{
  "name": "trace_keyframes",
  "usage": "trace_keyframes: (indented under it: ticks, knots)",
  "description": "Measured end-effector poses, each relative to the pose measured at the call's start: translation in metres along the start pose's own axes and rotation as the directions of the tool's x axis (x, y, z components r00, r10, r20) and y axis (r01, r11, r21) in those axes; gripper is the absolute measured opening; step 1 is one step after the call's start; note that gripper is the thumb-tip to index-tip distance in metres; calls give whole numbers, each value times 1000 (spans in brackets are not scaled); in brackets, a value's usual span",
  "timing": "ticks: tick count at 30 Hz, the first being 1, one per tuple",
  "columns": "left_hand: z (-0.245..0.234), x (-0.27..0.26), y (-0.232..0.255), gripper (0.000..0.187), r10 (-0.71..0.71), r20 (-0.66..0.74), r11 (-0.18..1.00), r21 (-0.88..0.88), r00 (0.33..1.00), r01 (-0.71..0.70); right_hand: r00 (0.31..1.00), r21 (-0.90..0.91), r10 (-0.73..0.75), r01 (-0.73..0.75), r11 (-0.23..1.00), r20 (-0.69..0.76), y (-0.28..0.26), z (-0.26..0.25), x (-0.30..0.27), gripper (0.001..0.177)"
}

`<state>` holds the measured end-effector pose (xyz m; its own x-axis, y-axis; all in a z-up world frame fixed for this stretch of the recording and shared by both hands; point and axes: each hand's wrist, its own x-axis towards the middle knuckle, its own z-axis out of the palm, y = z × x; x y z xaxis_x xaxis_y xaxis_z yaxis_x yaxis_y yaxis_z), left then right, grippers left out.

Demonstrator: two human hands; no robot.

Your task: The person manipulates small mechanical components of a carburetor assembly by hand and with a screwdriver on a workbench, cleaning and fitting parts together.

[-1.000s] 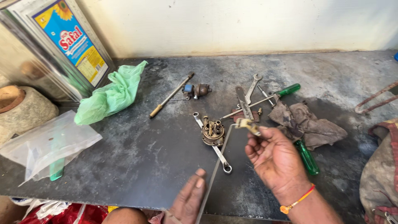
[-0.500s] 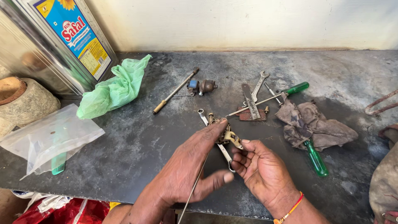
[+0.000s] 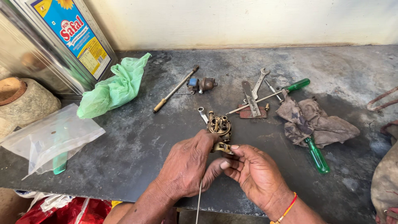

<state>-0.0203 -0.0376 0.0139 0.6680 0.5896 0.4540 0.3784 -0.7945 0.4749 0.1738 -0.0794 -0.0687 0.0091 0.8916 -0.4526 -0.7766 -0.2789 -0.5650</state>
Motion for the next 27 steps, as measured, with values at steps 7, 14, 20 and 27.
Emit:
trace_keyframes:
  ticks: [7, 14, 20, 27]
  knots:
    - [-1, 2, -3, 36, -30, 85, 996, 81, 996, 23, 1000, -39, 15, -14, 999, 25, -3, 0, -3, 12]
    - [-13, 0, 3, 46, 8, 84, 998, 59, 996, -13, 998, -54, 19, -15, 998, 61, -5, -4, -1, 13]
    - [-30, -2, 4, 56, 50, 52, 993, -106, 997, -45, 997, -74, 47, -42, 996, 64, -4, -2, -4, 13]
    - [-28, 16, -1, 39, -93, 83, 987, -122, 992, 102, 992, -66, 106, -102, 993, 62, 1, 2, -4, 21]
